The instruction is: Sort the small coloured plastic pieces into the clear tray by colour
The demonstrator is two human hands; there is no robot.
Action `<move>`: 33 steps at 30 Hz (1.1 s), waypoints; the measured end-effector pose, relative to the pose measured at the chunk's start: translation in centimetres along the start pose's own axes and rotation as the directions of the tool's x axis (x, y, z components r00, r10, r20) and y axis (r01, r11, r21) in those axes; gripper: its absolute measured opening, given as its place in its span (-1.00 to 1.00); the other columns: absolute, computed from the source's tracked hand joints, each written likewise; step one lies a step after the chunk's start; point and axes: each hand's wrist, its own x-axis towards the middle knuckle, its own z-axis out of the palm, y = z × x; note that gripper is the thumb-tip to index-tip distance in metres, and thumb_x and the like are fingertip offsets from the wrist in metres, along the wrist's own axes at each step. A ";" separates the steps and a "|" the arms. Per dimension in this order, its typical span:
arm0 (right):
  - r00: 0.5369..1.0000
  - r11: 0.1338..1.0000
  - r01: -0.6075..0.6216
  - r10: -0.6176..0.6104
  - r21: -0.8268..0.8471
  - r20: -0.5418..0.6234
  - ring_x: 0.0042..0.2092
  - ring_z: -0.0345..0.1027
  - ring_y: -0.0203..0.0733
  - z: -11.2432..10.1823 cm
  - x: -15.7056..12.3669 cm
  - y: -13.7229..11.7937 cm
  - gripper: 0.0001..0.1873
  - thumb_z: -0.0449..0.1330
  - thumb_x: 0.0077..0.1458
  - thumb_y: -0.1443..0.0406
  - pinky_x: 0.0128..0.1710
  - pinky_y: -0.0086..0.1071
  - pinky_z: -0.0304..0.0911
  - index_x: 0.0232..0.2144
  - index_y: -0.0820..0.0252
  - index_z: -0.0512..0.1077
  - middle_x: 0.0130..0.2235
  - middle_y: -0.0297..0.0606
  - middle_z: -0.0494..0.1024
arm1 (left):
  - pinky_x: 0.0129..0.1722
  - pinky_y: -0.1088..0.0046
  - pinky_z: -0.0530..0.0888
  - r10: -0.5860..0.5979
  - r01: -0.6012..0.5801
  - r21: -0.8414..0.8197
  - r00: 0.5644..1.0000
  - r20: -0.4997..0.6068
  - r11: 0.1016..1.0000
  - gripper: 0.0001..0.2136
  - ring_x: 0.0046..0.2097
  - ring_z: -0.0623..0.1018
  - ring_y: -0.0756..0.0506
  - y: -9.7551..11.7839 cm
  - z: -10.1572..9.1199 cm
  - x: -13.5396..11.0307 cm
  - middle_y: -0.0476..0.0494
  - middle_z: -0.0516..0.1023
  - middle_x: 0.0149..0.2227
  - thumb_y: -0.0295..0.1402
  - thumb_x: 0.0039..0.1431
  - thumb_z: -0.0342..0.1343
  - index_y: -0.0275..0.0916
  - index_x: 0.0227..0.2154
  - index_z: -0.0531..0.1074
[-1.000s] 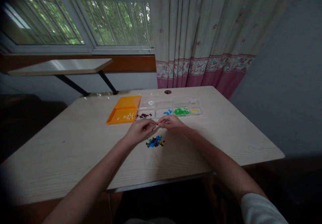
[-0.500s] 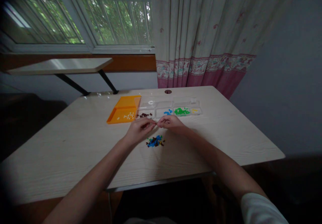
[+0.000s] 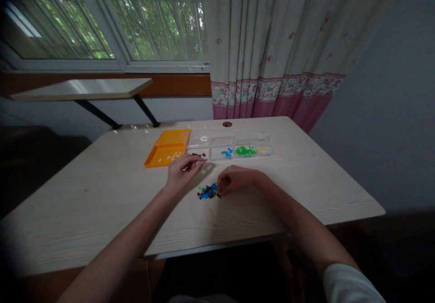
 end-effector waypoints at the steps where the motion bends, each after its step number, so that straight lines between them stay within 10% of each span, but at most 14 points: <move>1: 1.000 1.000 0.000 0.000 0.000 0.000 -0.52 0.15 -0.44 0.0 0.0 0.1 -0.80 0.26 -0.12 0.26 -0.53 -0.56 0.05 -0.38 0.24 0.50 -0.56 -0.43 0.36 | -0.52 0.58 0.27 -0.017 0.017 0.001 1.000 0.002 1.000 -0.88 -0.54 0.32 0.07 -0.1 0.0 0.0 0.01 0.34 -0.60 -0.33 0.07 0.09 -0.27 -0.43 0.47; 11: 1.000 0.995 -0.019 0.021 0.101 -0.022 -0.48 0.20 -0.42 -0.1 0.2 0.2 -0.84 0.19 -0.05 0.29 -0.48 -0.55 0.10 -0.39 0.27 0.46 -0.49 -0.37 0.42 | -0.56 0.58 0.20 -0.408 0.419 0.111 0.907 -0.107 0.901 -0.82 -0.58 0.29 0.05 -3.0 0.2 0.2 0.06 0.27 -0.66 -0.25 0.02 0.06 -0.25 -0.43 0.47; 18: 0.964 0.973 -0.065 0.119 0.220 -0.239 -0.55 0.07 -0.46 -0.1 0.3 0.1 -0.80 0.20 -0.06 0.23 -0.55 -0.55 -0.01 -0.42 0.28 0.41 -0.53 -0.40 0.35 | -0.59 0.53 0.12 -0.549 0.563 0.285 0.825 -0.134 0.776 -0.78 -0.54 0.36 -0.03 -4.1 -0.1 0.2 -0.07 0.43 -0.58 -0.21 0.01 0.06 -0.24 -0.41 0.50; 26: 0.869 0.959 -0.025 0.160 0.282 -0.467 -0.62 -0.12 -0.49 0.1 1.3 1.3 -0.62 0.22 -0.14 0.05 -0.61 -0.53 -0.19 -0.42 0.27 0.43 -0.61 -0.46 0.22 | -0.56 0.58 0.22 -0.359 0.354 0.065 0.927 0.111 0.933 -0.78 -0.58 0.31 0.05 -3.8 0.6 -0.1 0.02 0.34 -0.65 -0.28 0.06 0.02 -0.28 -0.36 0.50; 33: 0.818 0.973 -0.022 0.149 0.228 -0.556 -0.63 -0.10 -0.49 0.5 1.7 1.7 -0.61 0.17 -0.07 0.05 -0.63 -0.52 -0.16 -0.30 0.24 0.46 -0.54 -0.39 0.34 | -0.61 0.64 0.17 -0.170 0.210 -0.079 0.921 0.351 0.975 -0.82 -0.62 0.21 0.10 -1.7 1.7 -0.8 0.08 0.25 -0.69 -0.30 0.05 0.06 -0.27 -0.40 0.51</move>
